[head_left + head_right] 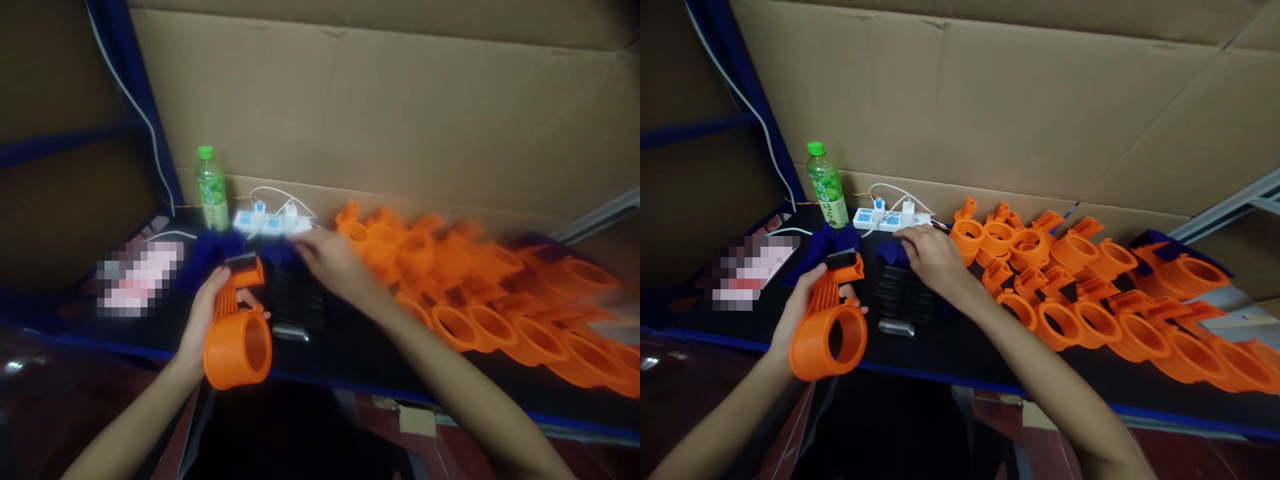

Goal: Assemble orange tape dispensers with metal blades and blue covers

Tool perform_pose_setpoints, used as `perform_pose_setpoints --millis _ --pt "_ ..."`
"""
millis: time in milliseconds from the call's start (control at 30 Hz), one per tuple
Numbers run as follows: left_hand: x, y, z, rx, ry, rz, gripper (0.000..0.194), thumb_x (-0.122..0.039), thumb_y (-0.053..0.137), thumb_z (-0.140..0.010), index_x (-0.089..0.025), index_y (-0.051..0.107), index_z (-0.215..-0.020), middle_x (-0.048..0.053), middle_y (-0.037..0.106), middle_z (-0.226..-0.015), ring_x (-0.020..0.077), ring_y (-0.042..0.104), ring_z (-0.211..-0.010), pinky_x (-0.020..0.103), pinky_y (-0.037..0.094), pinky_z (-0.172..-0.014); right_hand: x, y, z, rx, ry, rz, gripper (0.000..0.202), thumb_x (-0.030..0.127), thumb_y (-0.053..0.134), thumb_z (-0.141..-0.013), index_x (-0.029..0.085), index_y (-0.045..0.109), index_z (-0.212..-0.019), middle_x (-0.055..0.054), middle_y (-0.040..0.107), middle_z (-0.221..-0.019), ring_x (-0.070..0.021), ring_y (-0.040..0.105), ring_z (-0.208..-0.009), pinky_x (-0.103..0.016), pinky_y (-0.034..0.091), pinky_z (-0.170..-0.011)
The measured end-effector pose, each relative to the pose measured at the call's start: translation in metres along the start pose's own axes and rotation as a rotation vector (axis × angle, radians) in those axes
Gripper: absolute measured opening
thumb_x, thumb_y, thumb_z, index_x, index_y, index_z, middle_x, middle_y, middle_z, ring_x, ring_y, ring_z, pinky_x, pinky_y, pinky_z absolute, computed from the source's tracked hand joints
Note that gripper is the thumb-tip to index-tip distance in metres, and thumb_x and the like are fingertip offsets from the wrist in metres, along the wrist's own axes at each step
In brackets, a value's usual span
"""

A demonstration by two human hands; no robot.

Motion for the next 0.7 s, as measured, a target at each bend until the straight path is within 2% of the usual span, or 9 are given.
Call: perform_pose_setpoints --millis 100,200,300,467,567,700 --pt "0.002 0.004 0.002 -0.005 -0.068 0.026 0.031 -0.046 0.067 -0.087 -0.016 0.063 -0.095 0.001 0.066 -0.064 0.0189 0.067 -0.057 0.045 0.064 -0.073 -0.029 0.020 -0.022 0.300 -0.004 0.199 0.036 0.012 0.066 -0.089 0.022 0.071 -0.123 -0.009 0.068 -0.127 -0.0237 0.064 -0.115 -0.040 0.051 -0.100" --pt "0.004 0.007 0.005 0.007 -0.097 0.030 0.030 -0.043 0.068 -0.087 -0.016 0.065 -0.097 0.000 0.065 -0.065 0.0167 0.067 -0.058 0.044 0.064 -0.078 -0.043 0.032 -0.032 0.427 -0.020 0.277 0.040 0.015 0.070 -0.087 0.025 0.069 -0.126 -0.007 0.067 -0.129 -0.0223 0.061 -0.120 -0.037 0.049 -0.103" --pt "0.005 0.007 0.006 0.012 -0.085 0.030 0.026 -0.040 0.070 -0.087 -0.017 0.064 -0.099 0.000 0.066 -0.067 0.0156 0.067 -0.059 0.044 0.063 -0.080 -0.050 0.035 -0.035 0.436 0.037 0.322 0.038 0.017 0.073 -0.085 0.022 0.071 -0.122 -0.009 0.069 -0.124 -0.0248 0.063 -0.115 -0.037 0.051 -0.097" --pt "0.007 0.007 0.004 0.044 -0.110 0.018 0.028 -0.042 0.065 -0.089 -0.016 0.065 -0.099 0.002 0.066 -0.065 0.0174 0.067 -0.058 0.044 0.063 -0.080 -0.053 0.037 -0.034 0.419 0.146 0.390 0.020 0.023 0.070 -0.087 0.014 0.074 -0.105 -0.014 0.072 -0.107 -0.0253 0.068 -0.099 -0.034 0.052 -0.086" --pt "0.008 0.007 0.003 0.033 -0.119 0.041 0.027 -0.040 0.064 -0.089 -0.014 0.066 -0.098 0.002 0.066 -0.065 0.0165 0.067 -0.058 0.042 0.063 -0.081 -0.052 0.041 -0.034 0.377 0.194 0.409 0.016 0.019 0.065 -0.088 0.010 0.074 -0.098 -0.018 0.072 -0.102 -0.0271 0.069 -0.097 -0.034 0.052 -0.085" --pt "0.009 0.006 0.005 0.026 -0.136 0.059 0.027 -0.039 0.065 -0.088 -0.014 0.066 -0.097 0.001 0.064 -0.064 0.0170 0.068 -0.059 0.039 0.063 -0.078 -0.052 0.041 -0.036 0.280 0.256 0.394 0.021 0.014 0.055 -0.091 0.007 0.074 -0.093 -0.021 0.073 -0.095 -0.0304 0.071 -0.094 -0.038 0.052 -0.083"
Point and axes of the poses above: each hand's wrist, its own z-axis away from the middle knuckle, its own y-axis out of the palm, x = y × z, the point moved 5 cm from there along -z, towards the middle knuckle
